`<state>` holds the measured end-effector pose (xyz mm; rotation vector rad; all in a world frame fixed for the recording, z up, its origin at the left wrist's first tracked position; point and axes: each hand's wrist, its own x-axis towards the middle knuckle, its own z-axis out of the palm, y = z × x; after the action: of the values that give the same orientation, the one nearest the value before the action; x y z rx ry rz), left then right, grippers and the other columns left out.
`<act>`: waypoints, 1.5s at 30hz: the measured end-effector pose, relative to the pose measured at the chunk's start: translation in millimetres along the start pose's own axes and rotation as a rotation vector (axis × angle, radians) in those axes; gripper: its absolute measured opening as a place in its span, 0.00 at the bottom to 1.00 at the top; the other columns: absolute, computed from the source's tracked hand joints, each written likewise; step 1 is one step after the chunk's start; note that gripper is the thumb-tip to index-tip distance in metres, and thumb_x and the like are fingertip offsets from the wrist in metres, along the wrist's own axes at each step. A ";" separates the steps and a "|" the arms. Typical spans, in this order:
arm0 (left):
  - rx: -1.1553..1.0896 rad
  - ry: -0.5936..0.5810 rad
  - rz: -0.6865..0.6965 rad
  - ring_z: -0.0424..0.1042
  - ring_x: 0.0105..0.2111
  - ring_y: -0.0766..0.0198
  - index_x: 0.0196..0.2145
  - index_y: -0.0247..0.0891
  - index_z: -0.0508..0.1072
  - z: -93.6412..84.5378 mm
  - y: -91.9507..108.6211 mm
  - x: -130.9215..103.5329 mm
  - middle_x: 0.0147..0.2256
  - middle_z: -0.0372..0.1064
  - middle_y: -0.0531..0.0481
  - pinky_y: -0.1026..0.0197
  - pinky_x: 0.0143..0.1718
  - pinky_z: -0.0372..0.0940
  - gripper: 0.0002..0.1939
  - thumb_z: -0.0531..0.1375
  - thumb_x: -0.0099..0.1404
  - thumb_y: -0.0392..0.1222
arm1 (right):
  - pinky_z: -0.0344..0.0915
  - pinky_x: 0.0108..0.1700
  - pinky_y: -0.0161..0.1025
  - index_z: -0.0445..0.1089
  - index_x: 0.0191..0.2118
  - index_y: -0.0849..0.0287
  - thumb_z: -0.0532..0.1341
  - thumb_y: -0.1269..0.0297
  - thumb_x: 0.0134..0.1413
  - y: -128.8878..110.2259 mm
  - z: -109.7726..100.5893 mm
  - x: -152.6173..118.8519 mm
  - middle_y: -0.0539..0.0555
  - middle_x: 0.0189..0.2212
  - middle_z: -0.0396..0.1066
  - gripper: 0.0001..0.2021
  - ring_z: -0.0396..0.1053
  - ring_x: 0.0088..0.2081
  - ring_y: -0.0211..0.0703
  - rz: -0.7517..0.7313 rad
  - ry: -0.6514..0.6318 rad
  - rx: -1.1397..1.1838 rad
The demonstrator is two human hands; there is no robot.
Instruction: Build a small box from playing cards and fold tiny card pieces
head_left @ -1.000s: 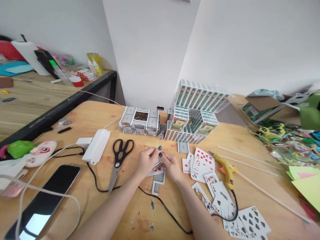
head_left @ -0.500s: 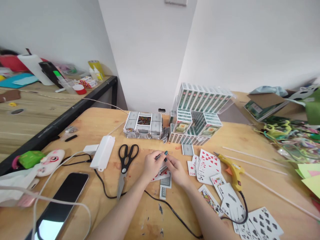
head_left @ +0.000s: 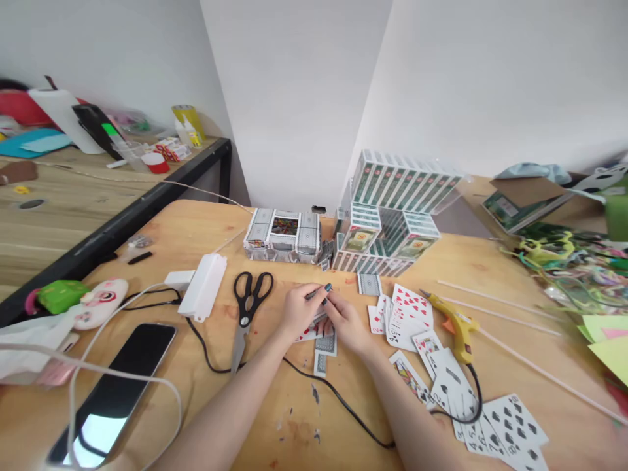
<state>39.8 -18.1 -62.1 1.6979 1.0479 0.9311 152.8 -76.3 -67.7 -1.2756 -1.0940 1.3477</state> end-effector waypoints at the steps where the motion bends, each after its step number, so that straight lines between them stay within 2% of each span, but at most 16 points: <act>1: 0.006 -0.006 0.000 0.69 0.27 0.66 0.27 0.35 0.74 -0.3 -0.3 0.1 0.26 0.73 0.51 0.67 0.28 0.61 0.13 0.54 0.60 0.45 | 0.63 0.19 0.32 0.64 0.43 0.60 0.53 0.48 0.54 -0.6 -0.7 0.3 0.45 0.17 0.66 0.20 0.65 0.16 0.35 -0.002 -0.005 0.002; 8: 0.121 -0.006 0.047 0.70 0.28 0.66 0.27 0.35 0.74 -4.2 0.7 0.1 0.26 0.74 0.49 0.66 0.30 0.61 0.15 0.53 0.61 0.45 | 0.67 0.23 0.33 0.65 0.36 0.62 0.55 0.46 0.52 -3.8 -6.3 3.1 0.47 0.16 0.68 0.20 0.68 0.18 0.36 0.021 -0.122 0.048; 13: 0.152 0.010 0.098 0.71 0.27 0.66 0.26 0.35 0.74 -5.0 3.4 -1.4 0.26 0.74 0.48 0.66 0.29 0.62 0.15 0.53 0.62 0.45 | 0.66 0.22 0.32 0.66 0.35 0.61 0.55 0.48 0.53 -1.5 -6.2 4.7 0.47 0.15 0.67 0.19 0.68 0.17 0.36 -0.014 -0.092 0.055; 17: 0.115 0.020 0.077 0.71 0.27 0.66 0.27 0.36 0.75 -6.5 5.2 -2.2 0.26 0.74 0.48 0.66 0.29 0.62 0.14 0.53 0.61 0.45 | 0.66 0.21 0.33 0.66 0.32 0.60 0.54 0.49 0.53 0.8 -1.2 5.9 0.47 0.15 0.67 0.17 0.68 0.17 0.36 -0.042 -0.044 0.022; 24: 0.075 0.047 0.006 0.71 0.27 0.65 0.26 0.37 0.74 -15.4 0.7 -0.1 0.27 0.74 0.49 0.66 0.29 0.62 0.13 0.53 0.61 0.45 | 0.63 0.20 0.34 0.65 0.29 0.57 0.50 0.56 0.57 4.3 13.4 10.4 0.48 0.15 0.66 0.13 0.65 0.16 0.37 -0.108 0.097 -0.216; 30: 0.124 0.057 -0.017 0.71 0.27 0.66 0.28 0.38 0.75 -14.6 1.4 1.1 0.28 0.75 0.49 0.67 0.29 0.62 0.13 0.53 0.61 0.44 | 0.58 0.15 0.31 0.62 0.30 0.56 0.49 0.57 0.59 1.4 10.7 8.9 0.46 0.14 0.65 0.12 0.62 0.12 0.36 -0.068 0.014 -0.179; 36: 0.133 0.049 -0.025 0.71 0.27 0.65 0.29 0.37 0.76 -15.2 1.1 1.2 0.29 0.75 0.49 0.67 0.29 0.63 0.13 0.53 0.61 0.45 | 0.57 0.15 0.31 0.62 0.30 0.56 0.49 0.57 0.59 2.4 8.9 9.8 0.45 0.13 0.64 0.12 0.60 0.12 0.35 -0.061 0.005 -0.168; 45: 0.078 0.067 -0.035 0.71 0.29 0.63 0.28 0.38 0.74 -14.7 3.6 -0.9 0.29 0.74 0.49 0.65 0.30 0.63 0.12 0.54 0.60 0.47 | 0.56 0.15 0.32 0.63 0.30 0.56 0.51 0.50 0.56 -1.6 11.0 9.7 0.46 0.14 0.64 0.15 0.61 0.13 0.36 -0.036 0.008 -0.055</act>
<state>27.1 -15.3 -54.3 1.7171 1.1683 0.9414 141.9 -66.5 -67.0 -1.2943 -1.1502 1.2928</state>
